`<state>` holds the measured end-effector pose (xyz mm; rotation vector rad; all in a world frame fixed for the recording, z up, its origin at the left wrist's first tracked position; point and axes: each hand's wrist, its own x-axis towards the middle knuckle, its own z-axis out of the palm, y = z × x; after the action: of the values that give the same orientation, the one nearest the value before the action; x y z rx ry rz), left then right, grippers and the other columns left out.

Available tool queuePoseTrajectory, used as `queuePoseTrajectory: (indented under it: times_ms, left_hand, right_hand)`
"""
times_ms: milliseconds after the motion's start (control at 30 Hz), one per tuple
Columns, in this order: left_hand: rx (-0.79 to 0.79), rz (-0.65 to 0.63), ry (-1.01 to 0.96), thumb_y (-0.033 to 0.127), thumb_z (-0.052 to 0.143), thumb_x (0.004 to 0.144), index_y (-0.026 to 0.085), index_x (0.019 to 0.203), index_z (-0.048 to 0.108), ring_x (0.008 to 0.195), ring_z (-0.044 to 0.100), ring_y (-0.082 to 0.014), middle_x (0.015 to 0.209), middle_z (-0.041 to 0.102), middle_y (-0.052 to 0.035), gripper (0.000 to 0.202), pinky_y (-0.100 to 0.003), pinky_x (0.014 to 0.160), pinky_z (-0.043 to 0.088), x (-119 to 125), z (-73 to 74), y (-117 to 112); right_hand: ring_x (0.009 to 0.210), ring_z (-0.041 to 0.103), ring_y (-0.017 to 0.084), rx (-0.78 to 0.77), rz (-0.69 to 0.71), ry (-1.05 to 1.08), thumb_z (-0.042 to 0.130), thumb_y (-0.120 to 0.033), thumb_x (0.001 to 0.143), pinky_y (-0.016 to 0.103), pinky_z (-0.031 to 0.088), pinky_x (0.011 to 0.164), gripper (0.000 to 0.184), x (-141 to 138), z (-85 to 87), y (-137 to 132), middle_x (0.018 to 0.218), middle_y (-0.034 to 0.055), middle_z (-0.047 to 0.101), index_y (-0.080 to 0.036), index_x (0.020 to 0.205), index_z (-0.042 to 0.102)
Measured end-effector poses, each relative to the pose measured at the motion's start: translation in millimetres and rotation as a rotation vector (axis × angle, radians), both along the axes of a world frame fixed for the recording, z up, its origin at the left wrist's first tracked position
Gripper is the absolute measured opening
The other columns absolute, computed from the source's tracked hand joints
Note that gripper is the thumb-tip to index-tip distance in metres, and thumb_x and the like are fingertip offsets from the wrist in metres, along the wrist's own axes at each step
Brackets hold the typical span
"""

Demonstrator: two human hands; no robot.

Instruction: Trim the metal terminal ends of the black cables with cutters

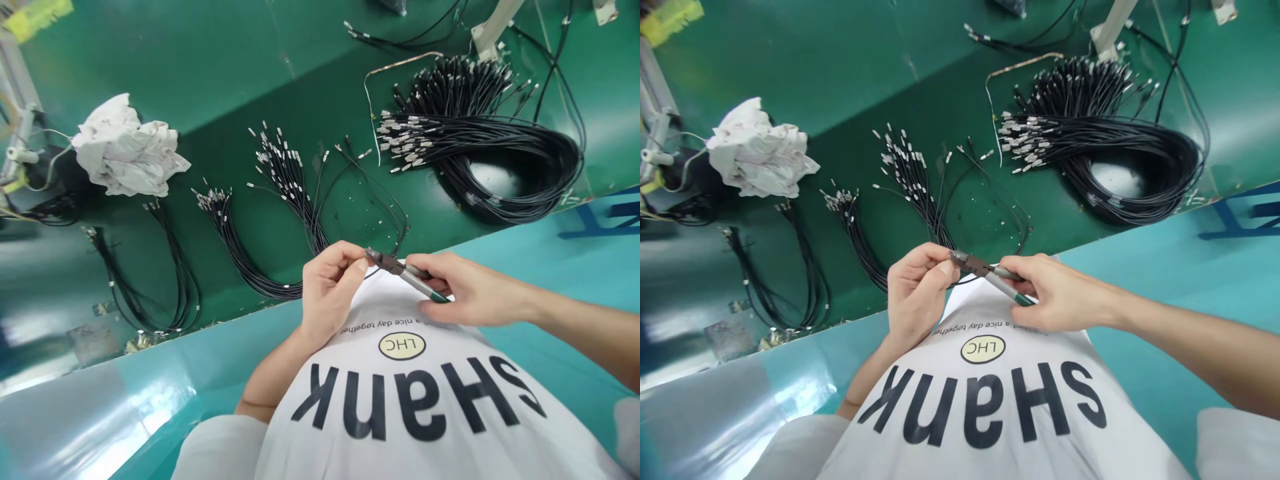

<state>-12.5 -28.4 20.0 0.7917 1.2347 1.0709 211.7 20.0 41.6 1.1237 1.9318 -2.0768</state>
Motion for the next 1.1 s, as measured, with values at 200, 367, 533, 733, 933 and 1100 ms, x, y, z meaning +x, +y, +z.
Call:
queuePoseTrajectory:
  times_ms: [200,367,533,733,933,1100]
  left_hand:
    - [-0.036,-0.014,-0.084,0.023,0.066,0.090,0.019,0.081,0.067,0.058,0.036,-0.0092,0.065,0.054,0.0032,0.010,-0.028,0.059,0.029,-3,-0.2,6]
    - [-0.062,-0.028,-0.056,0.024,0.066,0.089,0.019,0.079,0.065,0.058,0.037,-0.0100,0.063,0.052,0.0030,0.011,-0.028,0.057,0.029,-4,0.7,9]
    - [-0.096,-0.023,-0.074,0.024,0.066,0.088,0.019,0.078,0.066,0.057,0.037,-0.0101,0.063,0.053,0.0026,0.012,-0.027,0.057,0.029,-4,1.8,8]
    - [-0.066,-0.012,-0.048,0.023,0.066,0.090,0.020,0.087,0.074,0.058,0.038,-0.0097,0.074,0.063,-0.0009,0.009,-0.028,0.057,0.030,-7,4.0,5]
    - [-0.060,-0.007,0.039,0.022,0.066,0.090,0.020,0.087,0.074,0.057,0.039,-0.0094,0.065,0.059,0.0016,0.009,-0.026,0.054,0.028,-4,5.7,3]
    - [-0.064,-0.014,0.170,0.021,0.068,0.088,0.019,0.085,0.073,0.059,0.045,-0.0089,0.067,0.062,0.0014,0.007,-0.023,0.054,0.032,-4,8.9,2]
  right_hand:
    - [0.065,0.035,0.010,-0.460,-0.153,0.261,0.071,-0.025,0.083,0.027,0.029,0.056,0.029,0,-12.5,-3,0.078,-0.0060,0.037,-0.023,0.082,0.042]
    - [0.065,0.032,0.009,-0.547,-0.190,0.370,0.078,-0.031,0.079,0.027,0.028,0.056,0.035,-2,-23.3,-8,0.079,-0.0059,0.038,-0.022,0.082,0.044]
    - [0.066,0.034,0.010,-0.520,-0.152,0.342,0.074,-0.033,0.081,0.026,0.030,0.057,0.032,0,-19.4,-4,0.080,-0.0056,0.037,-0.022,0.086,0.044]
    - [0.067,0.035,0.012,0.088,-0.022,-0.055,0.063,-0.025,0.086,0.027,0.031,0.058,0.023,14,9.4,8,0.077,-0.0062,0.039,-0.025,0.087,0.040]
    - [0.062,0.050,0.014,0.507,0.153,-0.293,0.062,-0.027,0.082,0.030,0.031,0.057,0.024,10,25.6,6,0.082,-0.0048,0.059,-0.025,0.101,0.047]
    - [0.074,0.061,0.023,0.817,0.271,-0.403,0.058,-0.028,0.082,0.034,0.030,0.060,0.023,6,24.8,4,0.091,0.0039,0.066,-0.021,0.102,0.053]
